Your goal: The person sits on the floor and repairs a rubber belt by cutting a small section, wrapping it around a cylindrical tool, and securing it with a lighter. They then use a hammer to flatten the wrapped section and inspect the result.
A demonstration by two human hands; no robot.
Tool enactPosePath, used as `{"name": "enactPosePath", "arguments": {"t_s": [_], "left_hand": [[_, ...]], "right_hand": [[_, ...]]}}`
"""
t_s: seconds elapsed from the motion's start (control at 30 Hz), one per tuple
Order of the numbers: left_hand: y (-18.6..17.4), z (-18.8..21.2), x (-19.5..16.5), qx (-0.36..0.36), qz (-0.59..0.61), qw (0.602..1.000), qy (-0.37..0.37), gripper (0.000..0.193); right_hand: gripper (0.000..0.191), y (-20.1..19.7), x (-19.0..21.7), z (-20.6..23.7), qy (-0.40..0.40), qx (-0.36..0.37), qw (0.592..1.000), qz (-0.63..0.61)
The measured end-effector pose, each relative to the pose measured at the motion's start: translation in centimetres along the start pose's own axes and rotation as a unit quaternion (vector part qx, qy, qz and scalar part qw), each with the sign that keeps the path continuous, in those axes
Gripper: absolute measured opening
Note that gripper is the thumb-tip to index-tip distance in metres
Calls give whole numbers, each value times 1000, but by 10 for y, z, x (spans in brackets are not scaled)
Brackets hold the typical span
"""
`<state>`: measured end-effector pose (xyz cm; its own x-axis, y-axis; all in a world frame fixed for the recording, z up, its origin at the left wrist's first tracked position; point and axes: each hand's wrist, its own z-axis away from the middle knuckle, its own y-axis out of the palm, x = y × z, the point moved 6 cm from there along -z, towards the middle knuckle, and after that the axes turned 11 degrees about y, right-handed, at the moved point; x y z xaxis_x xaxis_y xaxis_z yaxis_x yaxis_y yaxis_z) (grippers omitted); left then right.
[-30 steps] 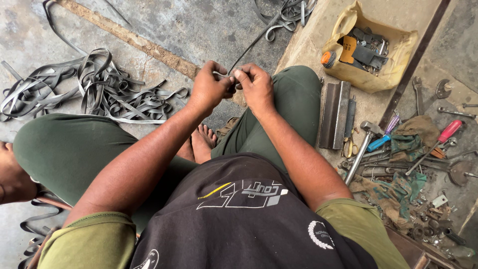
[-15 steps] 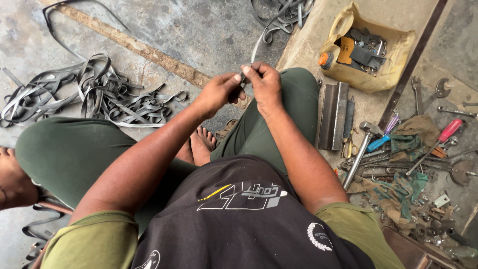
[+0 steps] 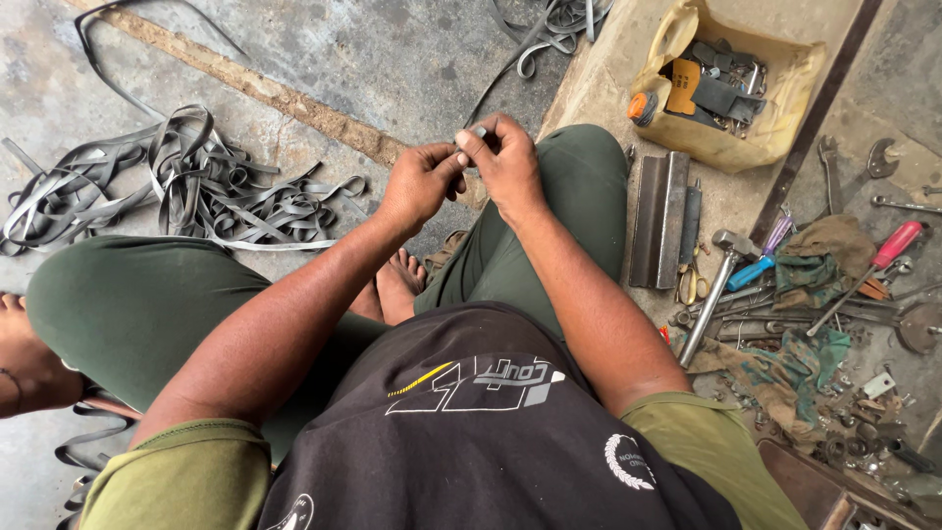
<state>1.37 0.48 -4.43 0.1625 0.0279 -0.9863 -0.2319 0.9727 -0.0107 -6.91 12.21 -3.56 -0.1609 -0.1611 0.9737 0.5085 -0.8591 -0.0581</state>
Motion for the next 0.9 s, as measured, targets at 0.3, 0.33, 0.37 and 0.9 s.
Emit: {"name": "enactPosePath", "arguments": {"t_s": [0.3, 0.33, 0.37, 0.9], "left_hand": [[6, 0, 6, 27, 32, 999, -3, 23], [6, 0, 7, 25, 42, 999, -5, 24], [5, 0, 9, 21, 53, 998, -10, 23], [1, -1, 13, 26, 75, 996, -46, 22]], "right_hand": [[42, -13, -11, -2, 96, -68, 991, -62], [47, -13, -13, -4, 110, -56, 989, -81], [51, -12, -16, -5, 124, -43, 986, -99], [56, -8, -14, -4, 144, -32, 985, -84]]}}
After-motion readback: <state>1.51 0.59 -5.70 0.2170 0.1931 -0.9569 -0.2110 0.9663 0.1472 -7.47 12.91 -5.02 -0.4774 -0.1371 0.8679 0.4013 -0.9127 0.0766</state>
